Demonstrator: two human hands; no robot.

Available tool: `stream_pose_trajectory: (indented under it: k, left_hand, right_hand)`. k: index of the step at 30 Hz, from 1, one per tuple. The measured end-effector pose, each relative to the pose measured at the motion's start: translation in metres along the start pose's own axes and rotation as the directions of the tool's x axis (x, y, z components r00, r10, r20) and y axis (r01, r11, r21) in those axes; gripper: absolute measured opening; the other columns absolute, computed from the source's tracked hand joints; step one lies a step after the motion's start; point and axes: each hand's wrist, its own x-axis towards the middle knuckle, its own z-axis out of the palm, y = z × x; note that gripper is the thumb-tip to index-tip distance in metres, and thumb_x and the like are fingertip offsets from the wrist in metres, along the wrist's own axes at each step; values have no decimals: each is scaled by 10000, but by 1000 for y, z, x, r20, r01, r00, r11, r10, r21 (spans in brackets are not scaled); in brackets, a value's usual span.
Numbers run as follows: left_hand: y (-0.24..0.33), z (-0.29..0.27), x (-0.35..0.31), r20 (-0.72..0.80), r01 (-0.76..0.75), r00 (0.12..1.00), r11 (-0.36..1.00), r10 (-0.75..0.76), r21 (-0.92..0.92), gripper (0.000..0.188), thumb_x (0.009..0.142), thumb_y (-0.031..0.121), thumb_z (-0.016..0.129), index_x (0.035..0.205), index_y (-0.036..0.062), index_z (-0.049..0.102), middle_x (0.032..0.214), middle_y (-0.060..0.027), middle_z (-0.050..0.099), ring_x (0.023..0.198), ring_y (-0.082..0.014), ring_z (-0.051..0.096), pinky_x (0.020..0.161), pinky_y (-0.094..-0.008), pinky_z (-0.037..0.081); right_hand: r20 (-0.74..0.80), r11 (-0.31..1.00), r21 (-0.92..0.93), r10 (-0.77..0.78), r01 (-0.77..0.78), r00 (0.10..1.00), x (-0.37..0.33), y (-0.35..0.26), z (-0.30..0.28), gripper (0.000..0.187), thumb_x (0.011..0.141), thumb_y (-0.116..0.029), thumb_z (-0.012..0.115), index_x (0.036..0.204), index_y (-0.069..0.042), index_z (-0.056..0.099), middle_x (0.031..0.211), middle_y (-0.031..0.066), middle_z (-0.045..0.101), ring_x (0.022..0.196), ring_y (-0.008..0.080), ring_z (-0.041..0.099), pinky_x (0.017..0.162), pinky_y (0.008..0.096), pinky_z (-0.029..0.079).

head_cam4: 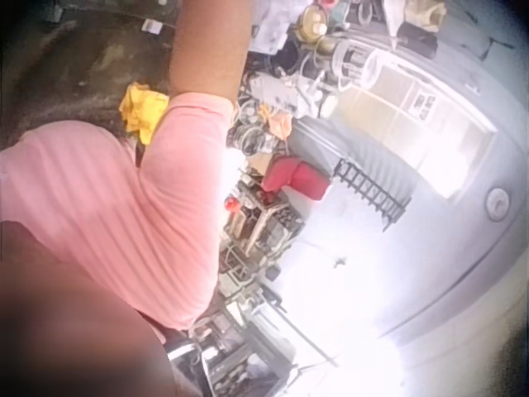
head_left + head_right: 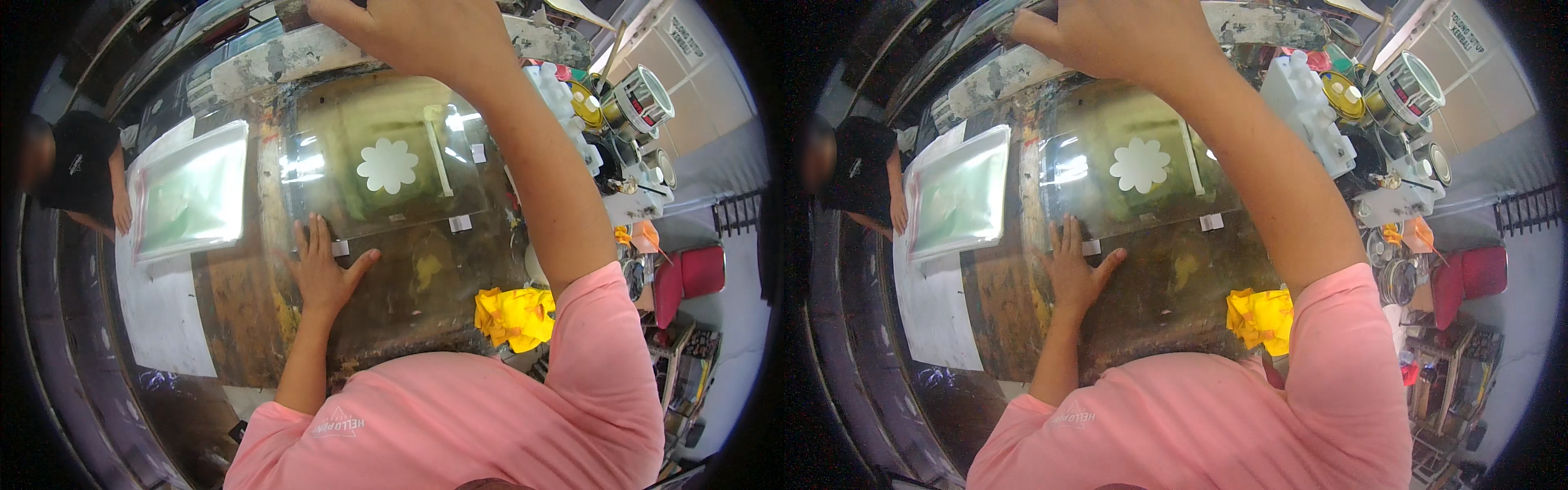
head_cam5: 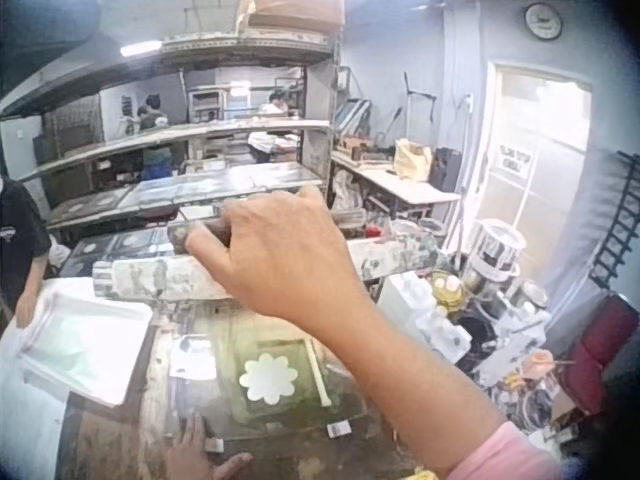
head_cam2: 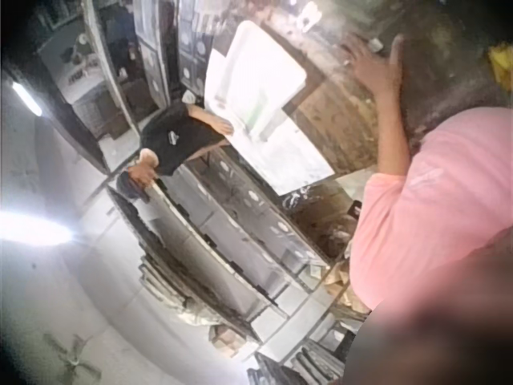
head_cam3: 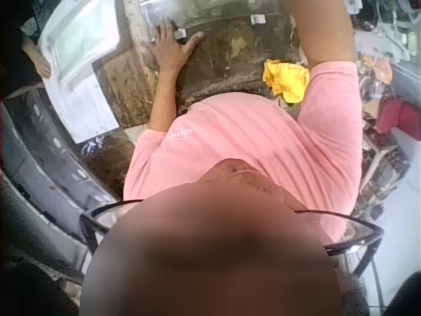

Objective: The person repeatedly applies green ink to a screen-printing frame using a squeegee, then lifts the frame to reveal a flower-shaped print on a white sheet below. The process is repeated multiple times in a continuous loop.

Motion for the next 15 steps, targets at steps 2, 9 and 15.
stream_pose_trajectory:
  k: [2,9,15]
  left_hand:
    - [-1,1,11,18,25,1000,999,-24,-38,1188,866,906,495,1672,57,299,1712,-297,246,1599,-501,173,1189,-799,-21]
    - [8,-4,-24,-100,161,983,982,-151,97,1091,909,827,554,1595,-12,429,1680,-279,342,1613,-433,197,1221,-753,-26]
    - [18,-50,6,-413,-213,908,924,67,-317,821,946,532,743,1481,-61,550,1523,-287,549,1509,-433,421,1262,-643,178]
  right_hand:
    - [-27,1000,16,8,-8,1000,5,-2,0,596,985,-495,511,749,8,725,751,221,712,768,386,698,825,509,470]
    - [45,996,80,25,-29,999,-1,-22,-14,604,986,-513,514,755,1,733,758,213,717,781,376,704,851,512,466]
    - [-54,1000,-12,-7,6,999,-8,-42,-21,557,978,-499,531,795,-19,743,798,203,730,829,393,709,854,517,482]
